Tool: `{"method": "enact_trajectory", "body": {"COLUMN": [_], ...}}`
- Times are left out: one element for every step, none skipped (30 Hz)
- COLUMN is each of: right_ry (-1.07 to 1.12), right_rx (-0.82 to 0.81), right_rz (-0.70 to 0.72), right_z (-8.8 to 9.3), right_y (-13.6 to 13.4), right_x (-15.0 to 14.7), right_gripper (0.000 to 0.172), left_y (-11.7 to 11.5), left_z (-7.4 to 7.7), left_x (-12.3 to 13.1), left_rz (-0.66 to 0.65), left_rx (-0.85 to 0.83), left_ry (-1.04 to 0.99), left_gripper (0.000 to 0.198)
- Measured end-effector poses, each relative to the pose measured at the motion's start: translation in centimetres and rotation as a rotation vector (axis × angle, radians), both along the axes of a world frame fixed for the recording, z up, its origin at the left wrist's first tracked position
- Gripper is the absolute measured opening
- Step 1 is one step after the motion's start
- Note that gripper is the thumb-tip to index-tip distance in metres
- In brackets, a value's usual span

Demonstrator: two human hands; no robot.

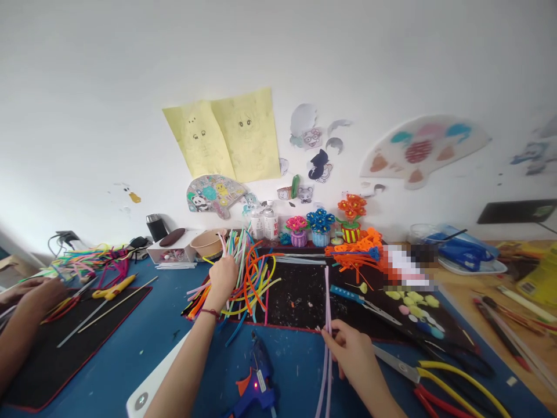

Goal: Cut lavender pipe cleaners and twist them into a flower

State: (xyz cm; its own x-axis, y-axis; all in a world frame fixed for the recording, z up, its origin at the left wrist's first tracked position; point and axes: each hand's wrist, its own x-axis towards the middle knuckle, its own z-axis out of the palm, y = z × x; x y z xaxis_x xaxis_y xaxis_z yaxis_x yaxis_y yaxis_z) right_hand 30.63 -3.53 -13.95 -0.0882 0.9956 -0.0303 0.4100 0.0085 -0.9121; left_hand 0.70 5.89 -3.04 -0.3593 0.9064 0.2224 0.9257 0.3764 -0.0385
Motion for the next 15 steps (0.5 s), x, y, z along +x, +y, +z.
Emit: {"method": "enact_trajectory", "body": {"right_ry": [-0.004, -0.011, -0.021, -0.035, -0.052, -0.068, -0.082, -0.093, -0.102, -0.107, -0.11, -0.11, -0.108, -0.104, -0.1], "right_rx": [0.005, 0.01, 0.011, 0.01, 0.005, -0.001, -0.003, -0.004, -0.003, 0.0, 0.004, 0.008, 0.011, 0.012, 0.01], "right_rz": [0.001, 0.004, 0.012, 0.021, 0.031, 0.041, 0.046, 0.05, 0.054, 0.059, 0.064, 0.066, 0.068, 0.07, 0.071], "right_z": [0.1, 0.2, 0.3, 0.4, 0.5, 0.6, 0.6, 0.6, 0.6, 0.5, 0.5, 0.5, 0.6, 0.6, 0.6], "right_y": [0.0, -0.1, -0.1, -0.1, -0.1, -0.1, -0.1, -0.1, -0.1, -0.1, -0.1, -0.1, -0.1, -0.1, -0.1], "right_x": [0.0, 0.0, 0.0, 0.0, 0.1, 0.1, 0.2, 0.2, 0.2, 0.2, 0.2, 0.2, 0.2, 0.2, 0.2], "right_gripper": [0.022, 0.023, 0.023, 0.024, 0.024, 0.024, 0.025, 0.025, 0.026, 0.026, 0.027, 0.027, 0.027, 0.026, 0.026], "left_y": [0.1, 0.2, 0.3, 0.5, 0.6, 0.8, 1.1, 1.3, 1.6, 1.9, 2.2, 2.6, 2.9, 3.2, 3.5], "left_z": [0.3, 0.6, 0.8, 1.0, 1.1, 1.2, 1.2, 1.0, 0.8, 0.5, 0.2, -0.2, -0.6, -0.9, -1.3], "left_x": [-0.1, -0.3, -0.5, -0.7, -1.0, -1.2, -1.3, -1.5, -1.5, -1.6, -1.6, -1.6, -1.6, -1.6, -1.6], "left_rz": [0.013, 0.024, 0.032, 0.034, 0.029, 0.018, 0.002, -0.013, -0.028, -0.041, -0.053, -0.064, -0.077, -0.096, -0.114], "left_rx": [0.006, 0.007, 0.001, -0.009, -0.019, -0.028, -0.036, -0.044, -0.052, -0.06, -0.067, -0.074, -0.079, -0.083, -0.087], "left_ry": [0.002, 0.002, -0.004, -0.013, -0.021, -0.029, -0.038, -0.047, -0.058, -0.07, -0.083, -0.096, -0.11, -0.127, -0.143], "left_gripper": [0.034, 0.035, 0.035, 0.034, 0.033, 0.032, 0.03, 0.029, 0.027, 0.026, 0.026, 0.026, 0.026, 0.026, 0.025]}}
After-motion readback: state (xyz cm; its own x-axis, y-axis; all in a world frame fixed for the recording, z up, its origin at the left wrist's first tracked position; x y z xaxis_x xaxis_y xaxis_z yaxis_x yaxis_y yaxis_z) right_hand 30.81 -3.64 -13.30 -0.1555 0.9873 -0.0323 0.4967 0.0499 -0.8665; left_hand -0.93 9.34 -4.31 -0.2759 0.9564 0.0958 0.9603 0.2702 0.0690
